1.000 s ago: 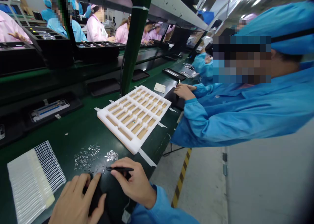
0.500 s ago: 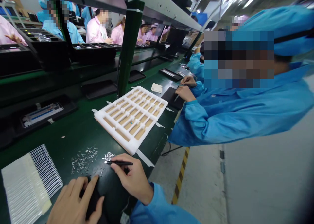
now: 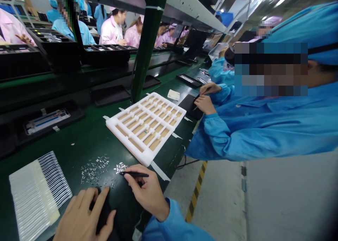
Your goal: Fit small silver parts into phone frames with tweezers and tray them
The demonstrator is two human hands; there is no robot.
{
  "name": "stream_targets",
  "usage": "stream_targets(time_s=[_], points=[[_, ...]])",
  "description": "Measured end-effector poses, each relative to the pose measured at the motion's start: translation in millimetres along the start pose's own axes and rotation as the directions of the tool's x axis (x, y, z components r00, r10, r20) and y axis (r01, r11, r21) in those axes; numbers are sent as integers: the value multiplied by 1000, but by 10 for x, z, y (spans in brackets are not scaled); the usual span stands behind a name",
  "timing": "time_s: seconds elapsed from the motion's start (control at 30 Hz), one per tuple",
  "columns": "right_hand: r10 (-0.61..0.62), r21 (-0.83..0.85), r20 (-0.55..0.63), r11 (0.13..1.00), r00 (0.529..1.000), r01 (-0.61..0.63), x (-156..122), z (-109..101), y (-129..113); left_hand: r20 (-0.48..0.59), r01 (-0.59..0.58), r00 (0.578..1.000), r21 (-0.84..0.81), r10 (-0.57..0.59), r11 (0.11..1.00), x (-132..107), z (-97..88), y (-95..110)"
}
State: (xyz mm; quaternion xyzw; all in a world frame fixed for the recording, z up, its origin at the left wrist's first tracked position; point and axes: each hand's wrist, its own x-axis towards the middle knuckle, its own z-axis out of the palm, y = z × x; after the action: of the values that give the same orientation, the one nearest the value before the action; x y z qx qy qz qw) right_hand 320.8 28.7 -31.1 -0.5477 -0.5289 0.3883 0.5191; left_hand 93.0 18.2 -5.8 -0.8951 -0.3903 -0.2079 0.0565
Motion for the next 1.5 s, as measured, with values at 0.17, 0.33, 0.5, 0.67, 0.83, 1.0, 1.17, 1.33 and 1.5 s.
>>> stream_targets(time_s=[0.17, 0.33, 0.5, 0.67, 0.83, 1.0, 1.17, 1.33, 1.5], points=[[-26, -34, 42, 999, 999, 27, 28, 19, -38, 0, -11, 1000, 44, 12, 999, -18, 4, -8], [-109, -37, 99, 993, 989, 113, 77, 54, -54, -6, -7, 1000, 43, 7, 999, -14, -3, -10], [-138, -38, 84, 989, 987, 141, 73, 72, -29, 15, 36, 999, 15, -36, 999, 13, -10, -25], [-136, -46, 62, 989, 989, 139, 99, 103, -20, 13, 89, 996, 77, -90, 993, 22, 17, -129], [-162, -34, 91, 986, 983, 166, 131, 144, -27, 59, 95, 993, 78, -100, 992, 32, 72, -173], [-128, -37, 36, 991, 991, 129, 111, 132, -22, 45, 86, 995, 62, -89, 994, 30, 88, -166], [-142, -44, 63, 988, 988, 145, 100, 125, -27, 37, 65, 997, 66, -68, 996, 12, 90, -165], [-178, -23, 133, 983, 975, 183, 111, 155, -31, 26, 64, 998, 69, -66, 996, 13, 81, -159], [-174, 6, 64, 985, 983, 174, 96, 123, -43, 19, 63, 998, 72, -65, 995, -1, 80, -161]])
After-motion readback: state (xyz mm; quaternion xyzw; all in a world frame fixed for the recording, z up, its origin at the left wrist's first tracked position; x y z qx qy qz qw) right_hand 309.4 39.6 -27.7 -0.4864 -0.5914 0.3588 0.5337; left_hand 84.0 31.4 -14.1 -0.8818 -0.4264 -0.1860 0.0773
